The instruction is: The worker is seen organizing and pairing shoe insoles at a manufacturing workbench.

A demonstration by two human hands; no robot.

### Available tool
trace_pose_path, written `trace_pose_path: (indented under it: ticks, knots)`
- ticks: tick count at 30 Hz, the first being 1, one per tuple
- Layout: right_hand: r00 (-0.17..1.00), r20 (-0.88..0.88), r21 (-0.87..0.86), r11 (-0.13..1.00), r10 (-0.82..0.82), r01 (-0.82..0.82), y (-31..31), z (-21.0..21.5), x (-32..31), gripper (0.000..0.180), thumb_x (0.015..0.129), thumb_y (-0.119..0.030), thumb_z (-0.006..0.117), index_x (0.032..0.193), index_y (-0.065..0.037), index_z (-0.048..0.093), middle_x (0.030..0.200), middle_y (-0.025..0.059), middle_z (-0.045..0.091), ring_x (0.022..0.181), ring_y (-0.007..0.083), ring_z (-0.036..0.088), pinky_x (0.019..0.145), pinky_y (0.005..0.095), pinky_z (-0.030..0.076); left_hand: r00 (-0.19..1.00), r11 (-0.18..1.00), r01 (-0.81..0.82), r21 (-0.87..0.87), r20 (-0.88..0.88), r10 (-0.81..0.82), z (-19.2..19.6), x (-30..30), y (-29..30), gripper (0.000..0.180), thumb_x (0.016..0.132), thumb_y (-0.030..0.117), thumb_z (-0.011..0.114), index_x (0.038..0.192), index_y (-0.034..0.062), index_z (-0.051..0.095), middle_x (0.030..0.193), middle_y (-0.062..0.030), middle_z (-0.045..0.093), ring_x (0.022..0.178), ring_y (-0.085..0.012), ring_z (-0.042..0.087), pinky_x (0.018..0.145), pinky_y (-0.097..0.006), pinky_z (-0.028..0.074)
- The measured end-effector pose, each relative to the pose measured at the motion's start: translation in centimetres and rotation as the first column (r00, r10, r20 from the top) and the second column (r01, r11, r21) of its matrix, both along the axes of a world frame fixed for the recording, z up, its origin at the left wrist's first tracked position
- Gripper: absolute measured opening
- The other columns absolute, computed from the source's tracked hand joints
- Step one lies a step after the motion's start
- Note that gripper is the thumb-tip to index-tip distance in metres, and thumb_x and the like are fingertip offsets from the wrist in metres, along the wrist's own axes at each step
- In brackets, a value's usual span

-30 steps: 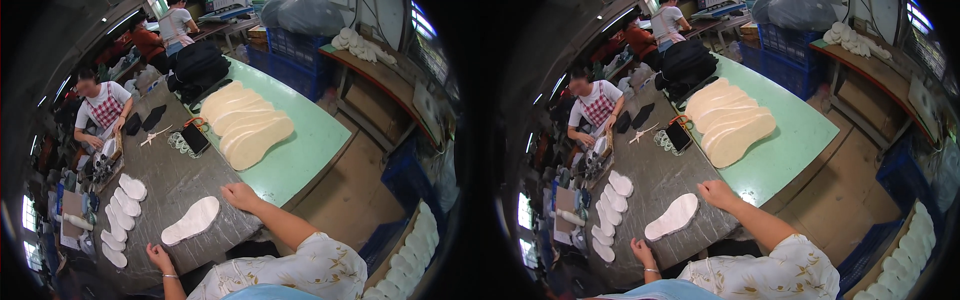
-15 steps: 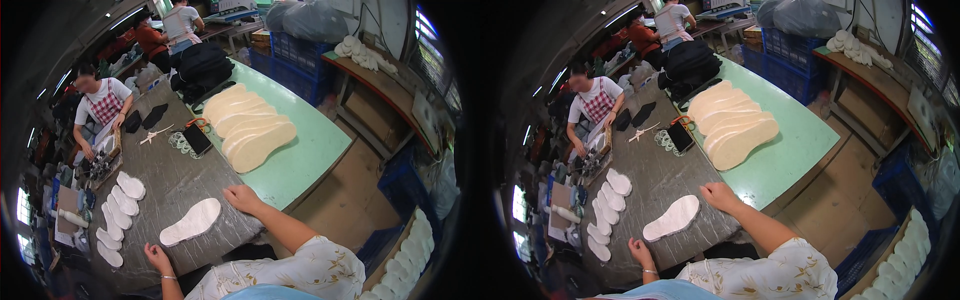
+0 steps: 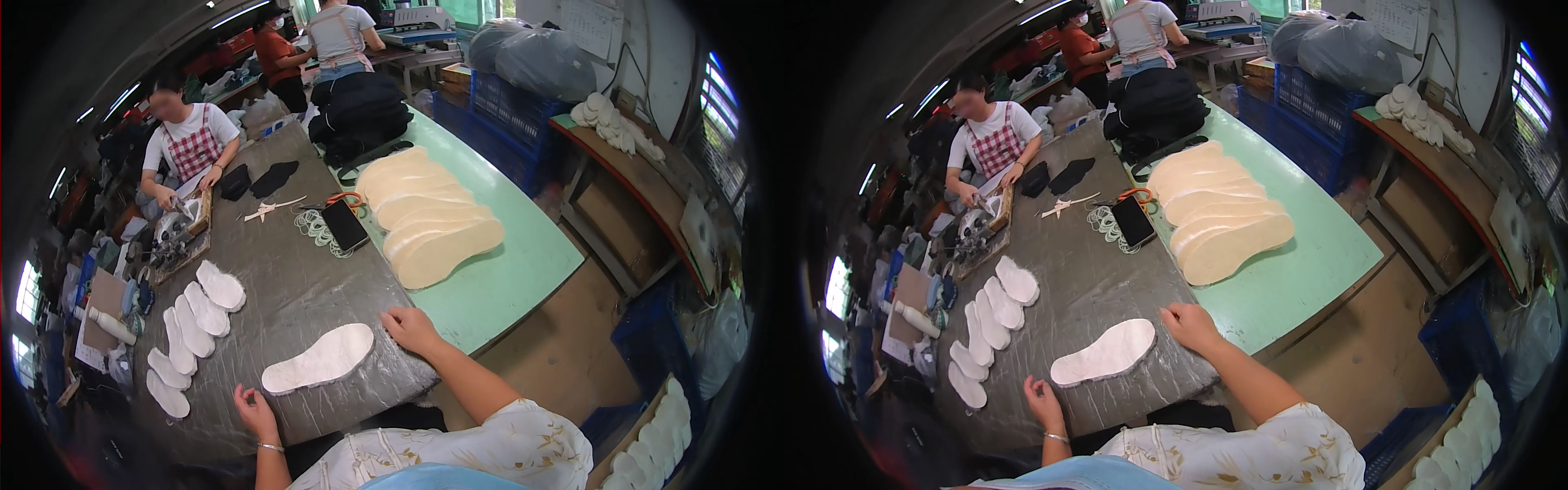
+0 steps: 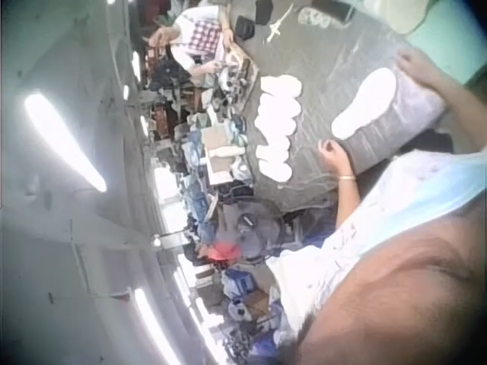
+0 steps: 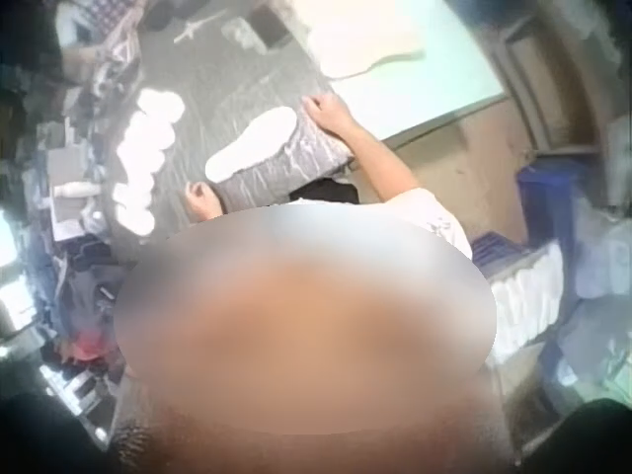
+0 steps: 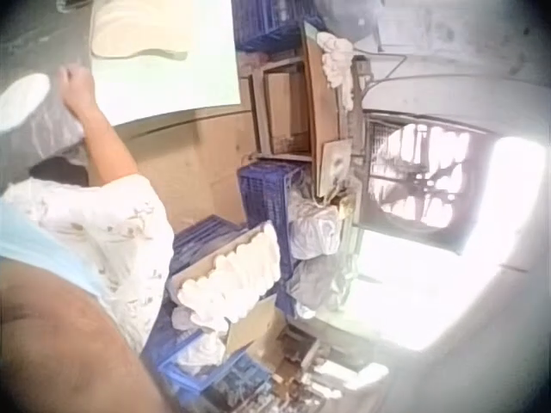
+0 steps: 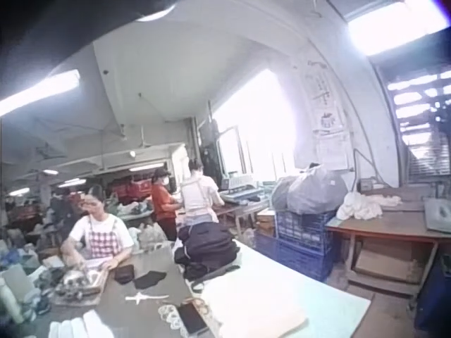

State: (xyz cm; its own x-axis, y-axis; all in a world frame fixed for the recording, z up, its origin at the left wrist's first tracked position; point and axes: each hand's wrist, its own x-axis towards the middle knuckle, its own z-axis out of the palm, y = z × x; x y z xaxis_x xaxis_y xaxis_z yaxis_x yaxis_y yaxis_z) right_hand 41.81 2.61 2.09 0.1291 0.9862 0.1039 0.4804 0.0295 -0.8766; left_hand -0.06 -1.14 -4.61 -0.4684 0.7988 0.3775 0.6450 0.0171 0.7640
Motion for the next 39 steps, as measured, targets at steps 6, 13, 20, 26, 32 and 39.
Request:
trace_pose_path:
  ticks: [6,13,20,26,32,39]
  knots:
    - [1.0,0.013,0.015,1.0,-0.015,0.015,0.0,0.4,-0.5,0.031,0.09,-0.029,0.06,0.078,-0.001,0.066,0.075,0.0223,0.064,0.071,0.0424,0.062,0.063,0.0469,0.048,1.0,1.0,0.005,-0.006,-0.011,-0.005,1.2,0.9,-0.5,0.045,0.087,0.007,0.059,0.131,0.0043,0.049,0.102,-0.0065,0.063,0.068,-0.0131,0.05,0.065,-0.028,0.044]
    - [0.997,0.056,0.049,0.997,-0.058,0.055,0.5,-1.0,-0.5,0.033,0.091,-0.029,0.062,0.079,0.001,0.069,0.069,0.0183,0.065,0.059,0.0302,0.063,0.058,0.0378,0.048,1.0,0.999,0.009,-0.044,0.018,-0.009,1.8,1.5,-0.5,0.048,0.085,0.005,0.06,0.132,0.0062,0.048,0.104,-0.0073,0.064,0.059,-0.0126,0.048,0.059,-0.028,0.043]
    - [0.997,0.023,0.064,0.995,-0.074,0.072,0.2,-0.7,-0.8,0.031,0.089,-0.029,0.063,0.075,-0.001,0.065,0.07,0.0224,0.063,0.066,0.0423,0.062,0.059,0.0467,0.048,1.0,0.999,0.015,-0.047,0.019,-0.014,2.0,1.6,-0.7,0.05,0.084,0.004,0.06,0.133,0.007,0.048,0.106,-0.0072,0.064,0.056,-0.0123,0.047,0.057,-0.029,0.042]
    - [0.994,0.081,0.053,0.996,-0.07,0.066,0.4,-0.6,-1.1,0.031,0.089,-0.028,0.063,0.075,-0.001,0.066,0.07,0.0222,0.063,0.066,0.0419,0.062,0.059,0.0469,0.049,0.999,0.998,0.011,-0.069,0.034,-0.009,1.7,1.5,-0.6,0.051,0.085,0.006,0.06,0.134,0.0069,0.048,0.107,-0.0068,0.064,0.056,-0.013,0.048,0.057,-0.029,0.043]
    - [0.992,0.102,0.07,0.995,-0.072,0.065,0.2,-0.5,-0.8,0.031,0.089,-0.028,0.062,0.075,-0.002,0.067,0.07,0.022,0.063,0.067,0.042,0.062,0.06,0.0474,0.049,1.0,0.999,0.017,-0.04,0.02,-0.016,2.4,2.0,-0.7,0.051,0.085,0.006,0.06,0.134,0.0063,0.047,0.108,-0.0082,0.064,0.055,-0.0129,0.048,0.056,-0.029,0.043]
    - [0.993,0.103,0.066,0.996,-0.063,0.057,0.3,-0.6,-0.9,0.031,0.089,-0.029,0.062,0.075,-0.003,0.066,0.07,0.0211,0.063,0.066,0.041,0.062,0.06,0.0472,0.049,1.0,0.999,-0.007,-0.052,-0.016,0.007,2.7,2.2,-0.9,0.051,0.084,0.007,0.061,0.134,0.0073,0.048,0.108,-0.0089,0.065,0.056,-0.0147,0.052,0.058,-0.031,0.045]
